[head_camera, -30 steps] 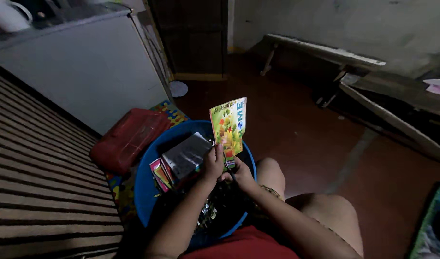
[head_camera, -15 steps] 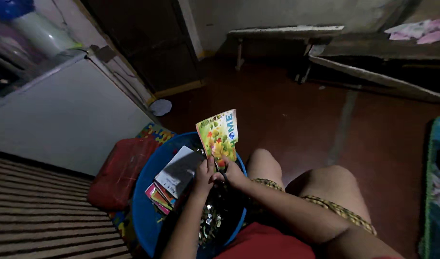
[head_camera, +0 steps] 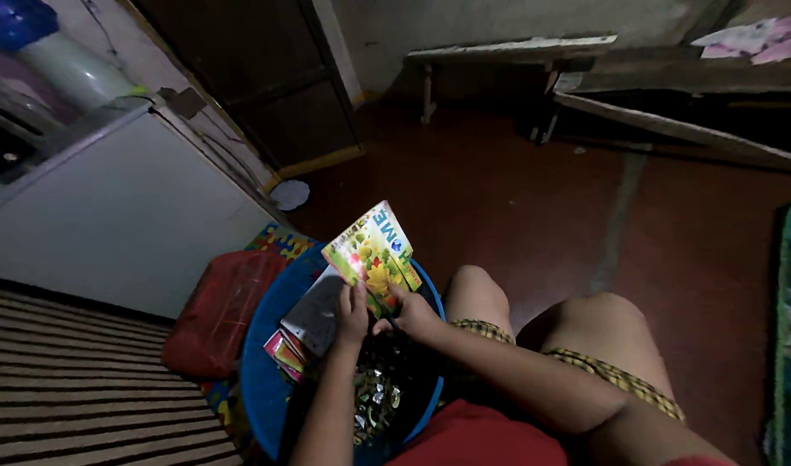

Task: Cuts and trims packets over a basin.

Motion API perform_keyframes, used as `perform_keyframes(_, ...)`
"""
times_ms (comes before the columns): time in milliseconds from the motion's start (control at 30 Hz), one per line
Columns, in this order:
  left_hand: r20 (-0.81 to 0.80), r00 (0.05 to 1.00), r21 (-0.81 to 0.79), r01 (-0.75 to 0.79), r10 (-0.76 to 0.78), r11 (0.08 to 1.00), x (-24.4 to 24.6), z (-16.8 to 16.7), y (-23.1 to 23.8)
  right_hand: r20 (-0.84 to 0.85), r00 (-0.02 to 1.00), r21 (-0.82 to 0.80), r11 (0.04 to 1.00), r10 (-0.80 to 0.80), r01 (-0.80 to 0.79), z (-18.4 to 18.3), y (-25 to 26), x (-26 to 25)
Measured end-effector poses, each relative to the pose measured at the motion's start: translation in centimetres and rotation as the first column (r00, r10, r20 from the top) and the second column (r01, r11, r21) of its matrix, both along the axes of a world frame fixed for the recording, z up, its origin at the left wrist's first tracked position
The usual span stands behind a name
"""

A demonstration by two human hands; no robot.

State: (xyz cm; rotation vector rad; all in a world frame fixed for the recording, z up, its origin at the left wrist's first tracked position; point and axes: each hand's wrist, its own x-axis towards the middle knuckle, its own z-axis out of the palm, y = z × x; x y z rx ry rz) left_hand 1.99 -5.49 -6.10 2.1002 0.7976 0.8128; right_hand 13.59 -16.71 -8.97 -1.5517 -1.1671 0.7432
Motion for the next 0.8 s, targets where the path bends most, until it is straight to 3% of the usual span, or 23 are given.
perform_keyframes(67,0.06,0.997,0.054,-0.053,0.049,0.997,0.1,0.1,0.1,0.03,0.999,-0.013,0.999,0.033,-0.033,0.2,-0.1,-0.2)
perform_keyframes(233,-0.057,0.998,0.196,0.027,-0.016,0.98,0.2,-0.8,-0.1,-0.111,0.99,0.002,0.996,0.088,-0.088,-0.5,0.0,0.2)
perform_keyframes(467,-0.127,0.977,0.062,0.181,-0.172,0.982,-0.2,0.2,0.9,-0.209,0.978,0.06,0.998,0.019,-0.006,-0.8,0.0,0.1)
perform_keyframes(600,-0.287,0.923,-0.056,0.252,-0.258,0.966,-0.3,1.3,0.8,-0.278,0.959,0.109,0.994,0.058,-0.028,-1.3,0.3,0.2)
perform_keyframes(800,-0.3,0.897,-0.104,0.309,-0.326,0.946,-0.3,1.2,1.0,-0.219,0.975,0.07,0.996,-0.042,0.059,-0.9,0.2,0.2)
